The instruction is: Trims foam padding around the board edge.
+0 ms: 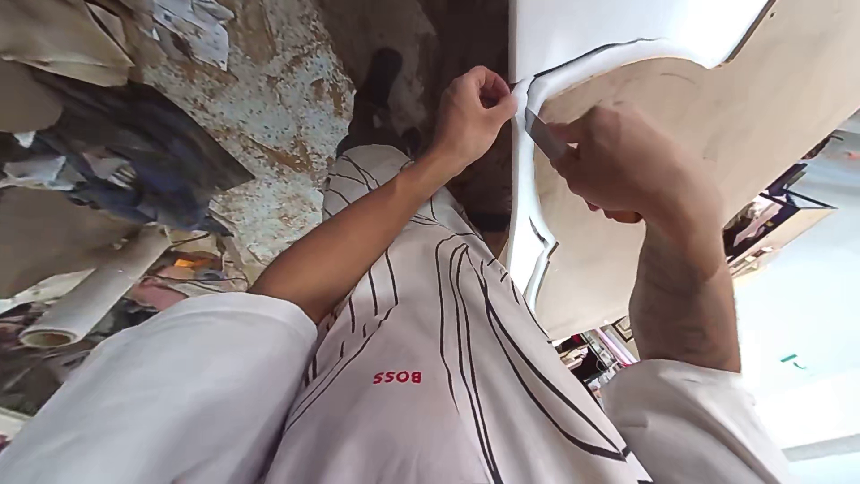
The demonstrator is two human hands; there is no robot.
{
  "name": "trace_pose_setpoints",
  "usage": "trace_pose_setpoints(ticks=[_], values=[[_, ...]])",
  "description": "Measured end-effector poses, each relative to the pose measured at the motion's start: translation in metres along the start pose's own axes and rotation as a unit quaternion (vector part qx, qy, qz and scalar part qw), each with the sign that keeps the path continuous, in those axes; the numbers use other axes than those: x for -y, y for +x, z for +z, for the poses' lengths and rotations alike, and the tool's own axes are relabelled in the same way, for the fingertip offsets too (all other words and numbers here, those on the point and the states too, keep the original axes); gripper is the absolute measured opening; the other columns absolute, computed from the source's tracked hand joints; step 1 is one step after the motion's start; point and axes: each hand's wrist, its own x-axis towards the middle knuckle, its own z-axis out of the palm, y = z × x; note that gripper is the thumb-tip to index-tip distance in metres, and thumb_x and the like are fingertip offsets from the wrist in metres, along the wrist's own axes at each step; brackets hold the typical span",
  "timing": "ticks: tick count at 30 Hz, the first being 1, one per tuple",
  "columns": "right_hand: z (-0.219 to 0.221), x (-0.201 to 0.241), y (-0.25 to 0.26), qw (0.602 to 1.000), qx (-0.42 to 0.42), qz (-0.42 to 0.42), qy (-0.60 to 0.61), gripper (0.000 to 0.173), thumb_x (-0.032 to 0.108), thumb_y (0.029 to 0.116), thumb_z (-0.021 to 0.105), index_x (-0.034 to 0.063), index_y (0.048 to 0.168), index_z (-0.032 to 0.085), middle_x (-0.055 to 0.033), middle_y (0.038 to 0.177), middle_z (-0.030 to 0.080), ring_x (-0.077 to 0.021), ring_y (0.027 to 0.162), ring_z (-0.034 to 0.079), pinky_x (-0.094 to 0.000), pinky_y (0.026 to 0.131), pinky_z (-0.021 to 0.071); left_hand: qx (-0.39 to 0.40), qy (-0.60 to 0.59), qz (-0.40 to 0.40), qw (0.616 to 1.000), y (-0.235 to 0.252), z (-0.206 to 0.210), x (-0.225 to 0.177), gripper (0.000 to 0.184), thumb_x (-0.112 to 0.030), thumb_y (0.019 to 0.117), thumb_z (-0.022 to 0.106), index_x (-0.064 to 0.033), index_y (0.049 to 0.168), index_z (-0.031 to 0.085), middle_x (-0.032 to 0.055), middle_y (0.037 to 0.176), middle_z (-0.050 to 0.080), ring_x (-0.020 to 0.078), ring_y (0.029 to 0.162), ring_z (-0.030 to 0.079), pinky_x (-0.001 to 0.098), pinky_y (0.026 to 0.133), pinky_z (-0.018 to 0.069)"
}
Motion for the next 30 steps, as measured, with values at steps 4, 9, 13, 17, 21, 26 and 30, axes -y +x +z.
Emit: trace_pose_setpoints(ticks=[4, 9, 13, 17, 21, 26, 30], values=[[0.015, 0.008, 0.025, 0.999, -0.023, -0.003, -0.028, 0.024, 0.017, 0.0971, 0.062, 0.0098, 0.119, 0.07, -0.0115, 0.079, 0.068, -0.0219, 0.054, 0.065, -0.0447, 0.051, 0.0581, -0.024, -0.025, 0.006, 0.999, -0.001, 0.004, 0.004, 0.019, -0.021, 0.0933, 0.07, -0.008, 0.107, 0.067, 0.0016, 0.093, 0.07, 0.009, 0.08, 0.068, 0.0279, 0.073, 0.0585], [0.025, -0.008, -0.007, 0.996, -0.034, -0.047, -0.07, 0.031, 0.018, 0.0989, 0.062, 0.0147, 0.129, 0.069, -0.008, 0.075, 0.066, -0.0208, 0.055, 0.063, -0.0443, 0.049, 0.0545, -0.03, -0.049, -0.003, 0.998, -0.004, 0.003, 0.008, 0.021, -0.021, 0.0951, 0.07, -0.0059, 0.11, 0.067, 0.0038, 0.094, 0.07, 0.0119, 0.081, 0.069, 0.0308, 0.074, 0.0596], [0.046, -0.004, 0.024, 0.996, -0.01, -0.029, -0.083, 0.029, 0.016, 0.0941, 0.064, 0.0095, 0.122, 0.07, -0.0142, 0.086, 0.068, -0.0271, 0.065, 0.067, -0.0499, 0.057, 0.0572, -0.049, -0.049, 0.009, 0.998, -0.006, 0.006, 0.011, 0.023, -0.022, 0.095, 0.07, -0.0055, 0.11, 0.067, 0.0036, 0.094, 0.07, 0.0118, 0.08, 0.069, 0.0306, 0.073, 0.0597], [0.067, -0.029, -0.016, 0.997, 0.017, -0.02, -0.076, 0.031, 0.02, 0.1011, 0.062, 0.0167, 0.131, 0.071, -0.0114, 0.076, 0.069, -0.0239, 0.056, 0.065, -0.0464, 0.051, 0.0559, -0.062, -0.072, 0.006, 0.995, -0.011, 0.003, 0.016, 0.021, -0.02, 0.0964, 0.069, -0.004, 0.109, 0.067, 0.0039, 0.091, 0.07, 0.0118, 0.078, 0.068, 0.0296, 0.072, 0.059], [0.108, -0.05, -0.019, 0.996, -0.058, -0.057, -0.035, 0.028, 0.018, 0.099, 0.064, 0.0145, 0.126, 0.074, -0.014, 0.081, 0.069, -0.0294, 0.064, 0.067, -0.0523, 0.056, 0.055, -0.066, -0.087, 0.008, 0.994, -0.015, 0.004, 0.022, 0.022, -0.02, 0.0978, 0.067, -0.0026, 0.111, 0.066, 0.0049, 0.093, 0.07, 0.0131, 0.079, 0.069, 0.0306, 0.074, 0.0599], [0.142, -0.085, -0.04, 0.997, -0.032, -0.057, -0.049, 0.03, 0.017, 0.0977, 0.065, 0.0172, 0.128, 0.071, -0.0108, 0.083, 0.07, -0.0307, 0.077, 0.069, -0.0545, 0.065, 0.0562, -0.074, -0.08, 0.011, 0.994, -0.034, -0.012, 0.03, 0.027, -0.021, 0.0996, 0.064, 0.0, 0.116, 0.064, 0.0061, 0.093, 0.07, 0.015, 0.079, 0.069, 0.033, 0.074, 0.0606], [0.177, -0.106, -0.042, 0.996, -0.066, -0.058, -0.002, 0.048, 0.017, 0.0987, 0.061, 0.0262, 0.145, 0.061, -0.0141, 0.09, 0.071, -0.0342, 0.081, 0.07, -0.0579, 0.067, 0.0565, -0.078, -0.105, -0.01, 0.991, -0.054, -0.028, 0.045, 0.026, -0.022, 0.1026, 0.058, 0.0, 0.117, 0.062, 0.0051, 0.093, 0.068, 0.0161, 0.08, 0.067, 0.0384, 0.078, 0.0598]])
